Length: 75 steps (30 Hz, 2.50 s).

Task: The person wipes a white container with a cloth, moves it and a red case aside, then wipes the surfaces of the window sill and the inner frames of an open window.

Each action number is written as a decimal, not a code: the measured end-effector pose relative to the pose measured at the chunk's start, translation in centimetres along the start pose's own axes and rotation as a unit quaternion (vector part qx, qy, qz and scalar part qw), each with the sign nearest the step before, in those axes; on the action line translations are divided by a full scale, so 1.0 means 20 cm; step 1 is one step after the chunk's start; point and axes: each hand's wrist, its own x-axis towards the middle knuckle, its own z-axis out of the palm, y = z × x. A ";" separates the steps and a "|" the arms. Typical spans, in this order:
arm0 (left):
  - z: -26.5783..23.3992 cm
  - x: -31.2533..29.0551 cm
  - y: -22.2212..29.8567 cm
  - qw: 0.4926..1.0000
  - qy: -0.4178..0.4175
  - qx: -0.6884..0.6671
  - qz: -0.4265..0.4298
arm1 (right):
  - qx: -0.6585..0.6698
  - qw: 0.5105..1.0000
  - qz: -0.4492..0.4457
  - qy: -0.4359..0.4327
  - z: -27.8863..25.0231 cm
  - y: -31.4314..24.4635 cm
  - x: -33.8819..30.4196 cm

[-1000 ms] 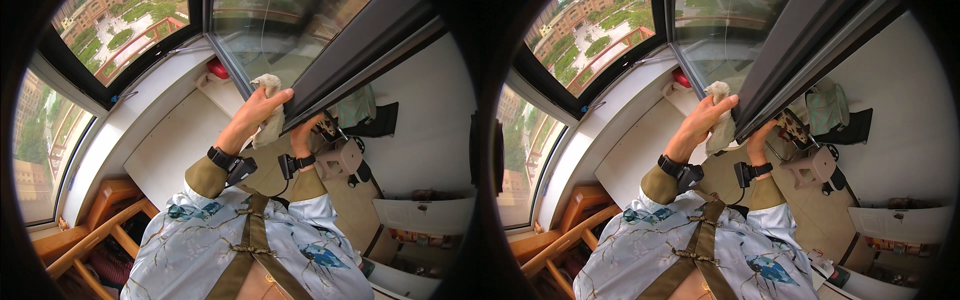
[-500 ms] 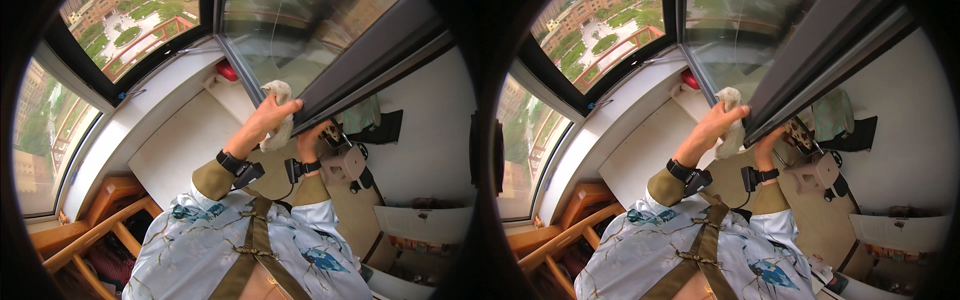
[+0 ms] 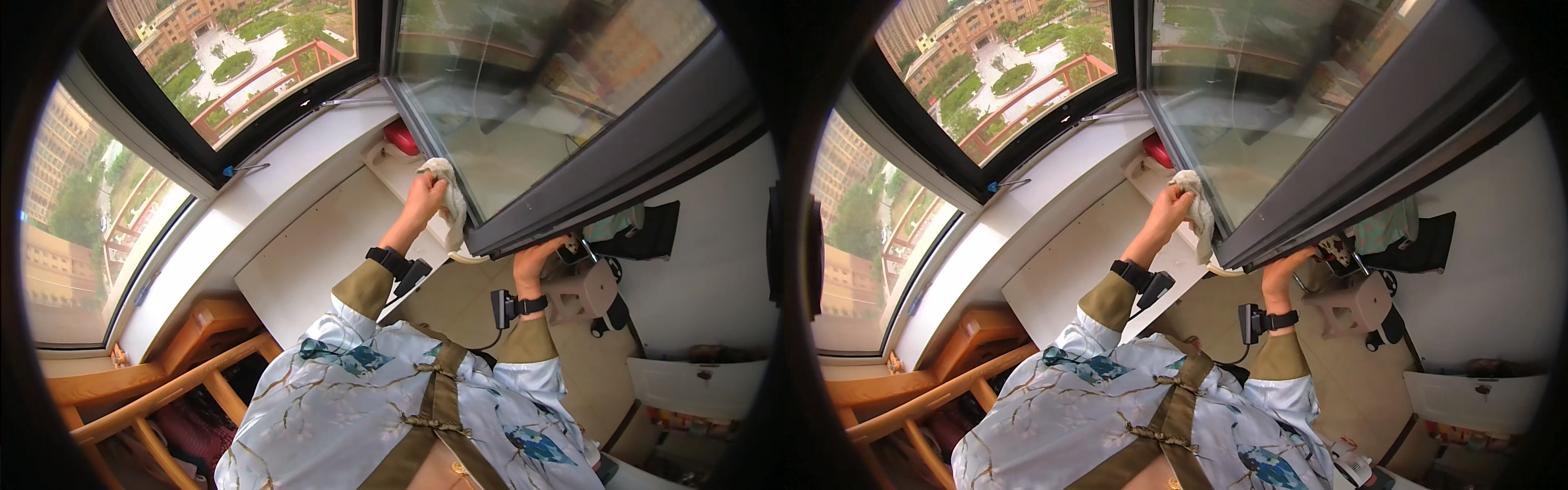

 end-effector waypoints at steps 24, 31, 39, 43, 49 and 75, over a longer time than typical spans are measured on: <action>-0.39 0.59 -0.07 0.972 0.157 0.069 0.162 | -0.013 0.994 0.095 0.055 0.02 -0.03 0.02; -0.34 0.30 -0.16 0.992 0.021 0.025 0.125 | -0.062 0.991 0.091 -0.075 0.06 -0.09 0.03; -0.47 0.63 0.03 0.971 0.071 0.151 0.173 | -0.018 0.996 0.089 -0.012 0.03 -0.06 -0.01; -0.68 0.99 -0.01 0.956 0.147 0.093 0.236 | -0.072 0.991 0.096 -0.060 0.06 -0.09 -0.01; -0.68 1.18 0.11 0.946 0.148 0.152 0.246 | -0.073 0.994 0.086 -0.019 0.01 -0.05 -0.01; -0.59 1.02 0.13 0.906 0.159 0.317 0.232 | -0.039 0.995 0.095 -0.013 -0.01 -0.09 -0.02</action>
